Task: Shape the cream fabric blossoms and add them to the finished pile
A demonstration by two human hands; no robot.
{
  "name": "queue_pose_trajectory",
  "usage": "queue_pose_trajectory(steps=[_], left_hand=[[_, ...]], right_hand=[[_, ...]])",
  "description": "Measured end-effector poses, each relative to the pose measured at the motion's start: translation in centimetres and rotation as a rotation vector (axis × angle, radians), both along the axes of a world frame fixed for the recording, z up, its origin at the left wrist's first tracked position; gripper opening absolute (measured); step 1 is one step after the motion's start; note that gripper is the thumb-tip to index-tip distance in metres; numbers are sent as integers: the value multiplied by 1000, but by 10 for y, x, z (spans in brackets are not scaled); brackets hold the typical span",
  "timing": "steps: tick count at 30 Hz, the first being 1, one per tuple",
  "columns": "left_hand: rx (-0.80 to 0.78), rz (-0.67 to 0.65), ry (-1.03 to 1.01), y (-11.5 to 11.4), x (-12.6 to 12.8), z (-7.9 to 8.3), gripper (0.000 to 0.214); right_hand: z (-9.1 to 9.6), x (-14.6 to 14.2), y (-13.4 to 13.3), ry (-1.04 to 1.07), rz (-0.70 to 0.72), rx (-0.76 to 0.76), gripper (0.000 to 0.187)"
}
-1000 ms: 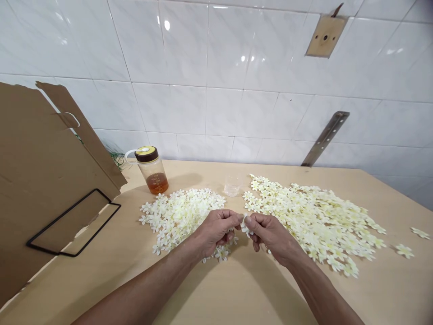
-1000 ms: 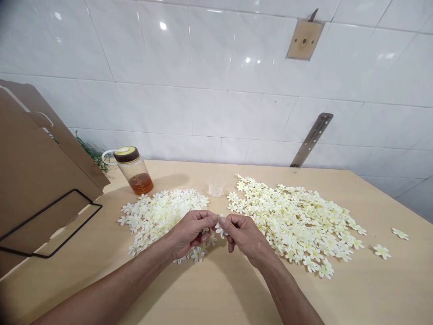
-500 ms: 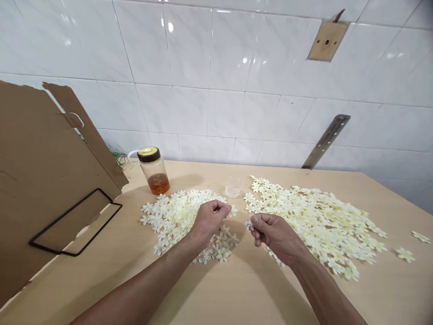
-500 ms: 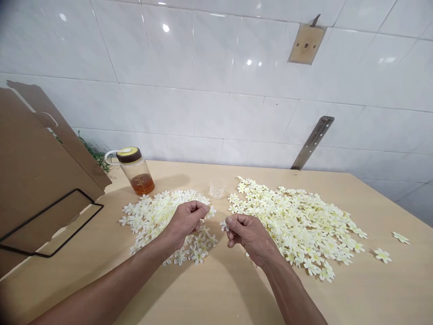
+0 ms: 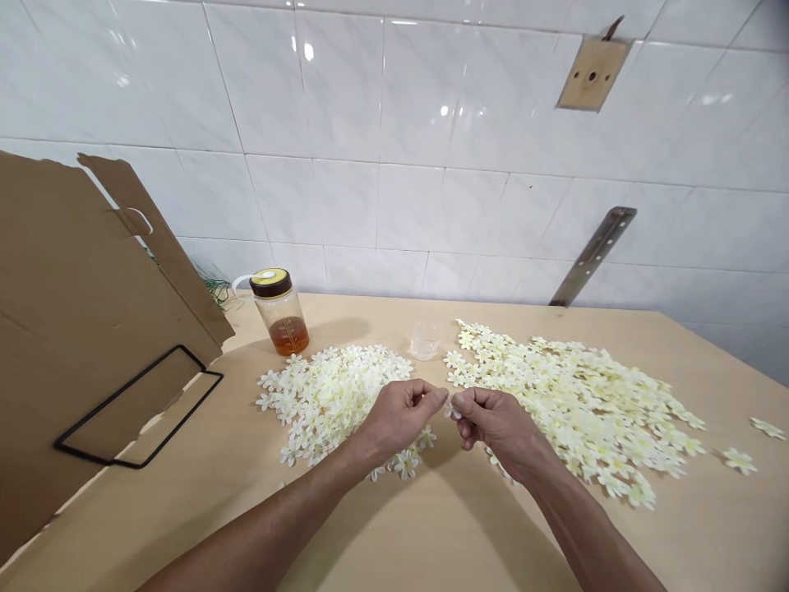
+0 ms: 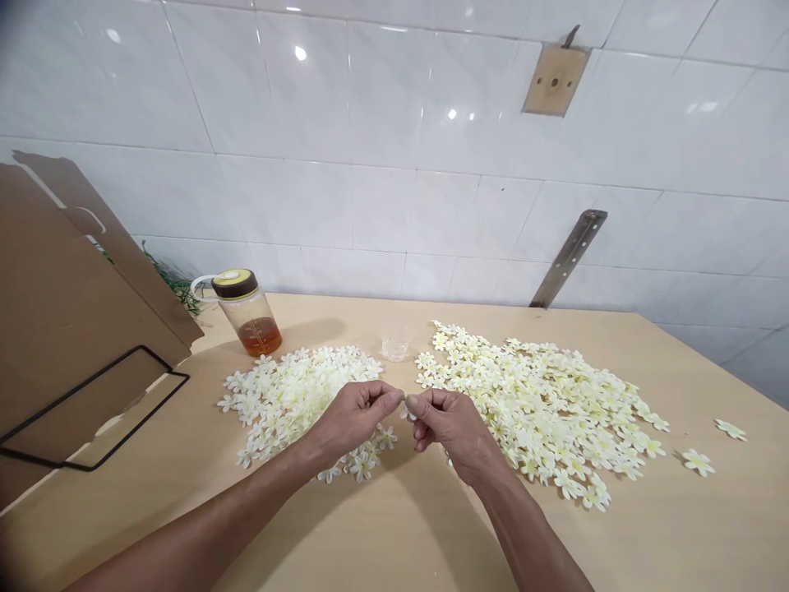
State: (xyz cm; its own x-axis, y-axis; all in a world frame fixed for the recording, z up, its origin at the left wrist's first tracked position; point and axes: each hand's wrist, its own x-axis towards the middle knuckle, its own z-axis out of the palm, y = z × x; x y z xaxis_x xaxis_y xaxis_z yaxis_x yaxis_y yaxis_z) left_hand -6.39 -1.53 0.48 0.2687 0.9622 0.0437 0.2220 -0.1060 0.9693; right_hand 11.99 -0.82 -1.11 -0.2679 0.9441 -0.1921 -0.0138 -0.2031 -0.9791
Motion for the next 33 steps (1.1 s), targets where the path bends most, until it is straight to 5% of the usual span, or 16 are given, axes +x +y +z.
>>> queue_pose_trajectory(steps=[5, 15, 33], left_hand=[[-129, 29, -88, 2, 2, -6, 28], [1, 144, 44, 0, 5, -9, 23], [-194, 158, -227, 6, 0, -7, 34]], right_hand=[[4, -2, -2, 36, 39, -13, 39], [9, -4, -5, -11, 24, -32, 37], [14, -2, -8, -84, 109, 48, 45]])
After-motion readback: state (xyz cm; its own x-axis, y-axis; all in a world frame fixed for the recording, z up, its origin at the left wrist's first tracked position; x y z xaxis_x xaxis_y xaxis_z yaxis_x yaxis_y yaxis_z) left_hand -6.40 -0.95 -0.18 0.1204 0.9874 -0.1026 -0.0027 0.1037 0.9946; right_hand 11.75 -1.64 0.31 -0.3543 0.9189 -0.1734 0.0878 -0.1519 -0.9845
